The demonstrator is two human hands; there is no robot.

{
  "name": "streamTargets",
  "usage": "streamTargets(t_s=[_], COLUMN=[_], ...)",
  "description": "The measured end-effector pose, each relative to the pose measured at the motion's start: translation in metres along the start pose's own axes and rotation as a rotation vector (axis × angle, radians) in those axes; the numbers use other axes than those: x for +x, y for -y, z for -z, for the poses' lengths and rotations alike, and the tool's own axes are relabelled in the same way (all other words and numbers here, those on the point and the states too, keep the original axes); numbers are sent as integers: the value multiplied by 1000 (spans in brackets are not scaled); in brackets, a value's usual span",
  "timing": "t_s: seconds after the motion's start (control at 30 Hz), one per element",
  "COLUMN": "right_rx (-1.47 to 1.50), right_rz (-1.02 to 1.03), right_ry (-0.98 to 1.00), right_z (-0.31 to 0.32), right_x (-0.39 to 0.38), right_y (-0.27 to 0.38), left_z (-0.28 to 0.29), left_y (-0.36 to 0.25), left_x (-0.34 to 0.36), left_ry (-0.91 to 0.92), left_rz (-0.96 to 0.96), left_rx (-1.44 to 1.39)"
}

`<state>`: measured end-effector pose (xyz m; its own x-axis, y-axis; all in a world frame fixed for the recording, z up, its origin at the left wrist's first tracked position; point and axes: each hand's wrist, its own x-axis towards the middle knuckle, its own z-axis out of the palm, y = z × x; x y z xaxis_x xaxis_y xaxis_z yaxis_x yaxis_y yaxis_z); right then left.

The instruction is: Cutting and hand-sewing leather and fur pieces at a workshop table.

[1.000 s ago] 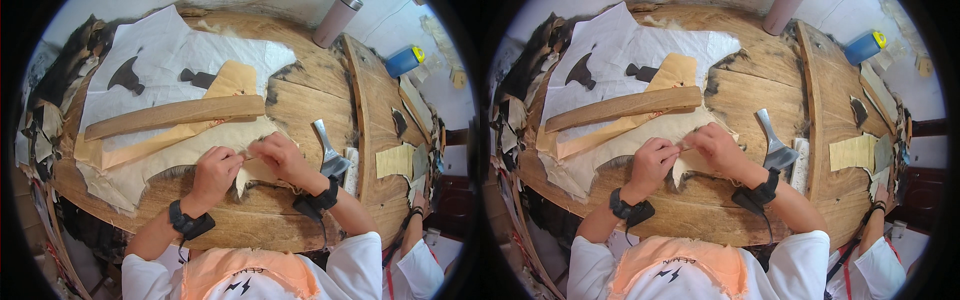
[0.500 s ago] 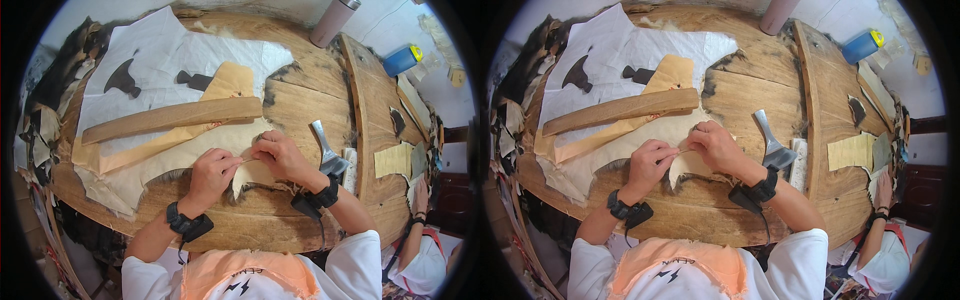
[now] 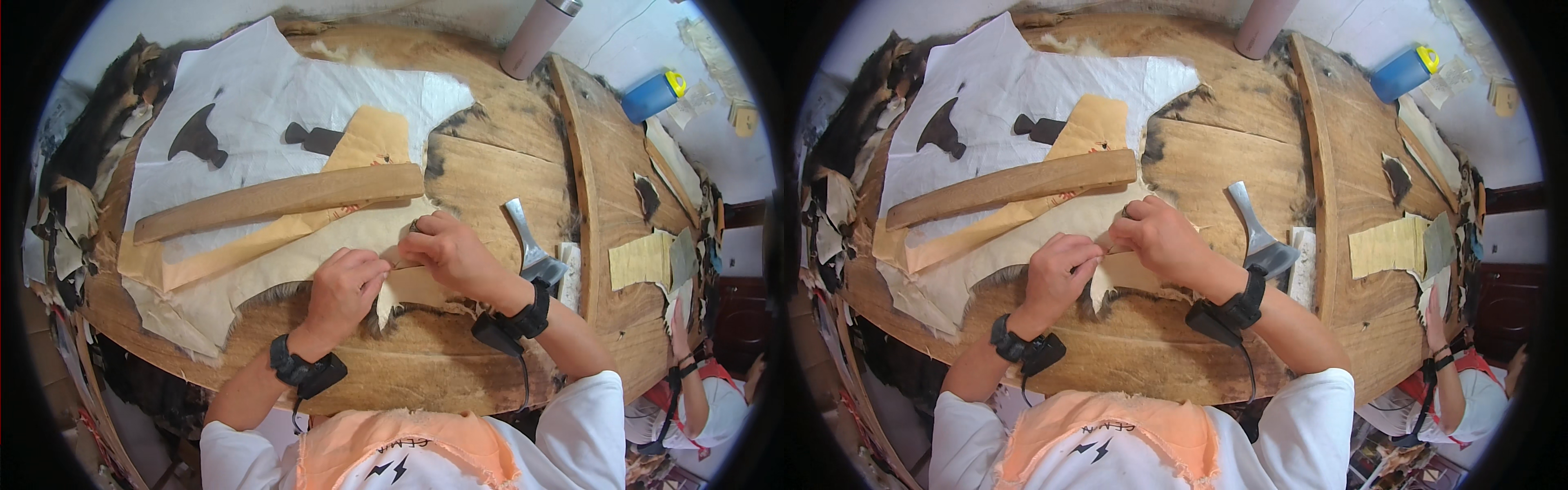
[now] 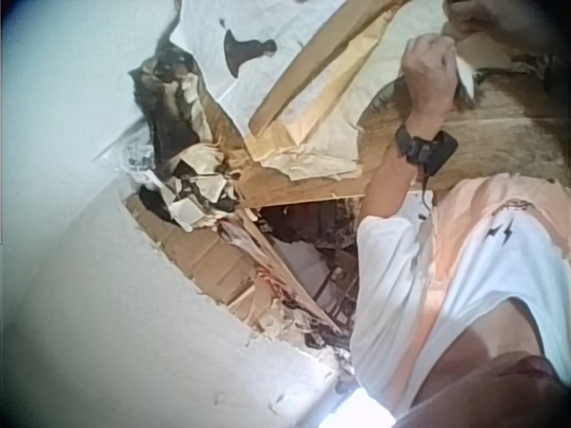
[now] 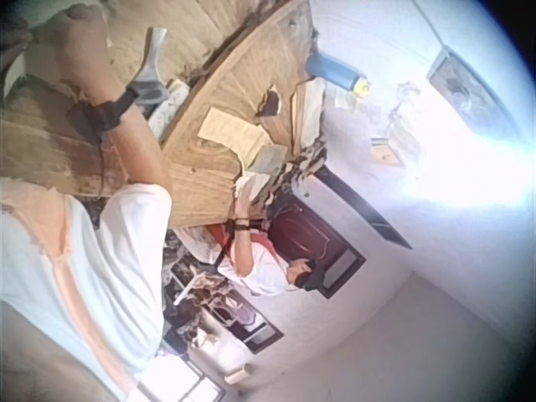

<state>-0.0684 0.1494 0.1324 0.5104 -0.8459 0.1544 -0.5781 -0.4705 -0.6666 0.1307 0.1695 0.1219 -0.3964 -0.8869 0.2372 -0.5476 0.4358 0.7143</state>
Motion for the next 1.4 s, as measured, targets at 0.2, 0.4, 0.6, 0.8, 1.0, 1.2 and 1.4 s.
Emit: streamTargets(t_s=[0.2,0.4,0.6,0.8,1.0,1.2,1.4], right_rx=[-220,-310,-295,-209,-477,-523,-357], right_rz=[148,140,209,276,408,576,468], right_ry=[25,80,70,72,124,-18,-13], right_z=[-3,-9,-13,-19,-6,-9,-11], right_x=[8,14,17,16,4,2,-6], right_y=[8,9,1,2,12,18,31], left_z=[2,2,4,4,4,3,3], left_y=[0,7,13,16,17,15,12], left_x=[1,2,5,8,7,7,5], left_ry=[-17,-3,32,12,14,-3,4], left_rz=[-37,-48,-27,15,25,34,-20], left_rx=[-6,-41,-92,-160,-191,-188,-152])
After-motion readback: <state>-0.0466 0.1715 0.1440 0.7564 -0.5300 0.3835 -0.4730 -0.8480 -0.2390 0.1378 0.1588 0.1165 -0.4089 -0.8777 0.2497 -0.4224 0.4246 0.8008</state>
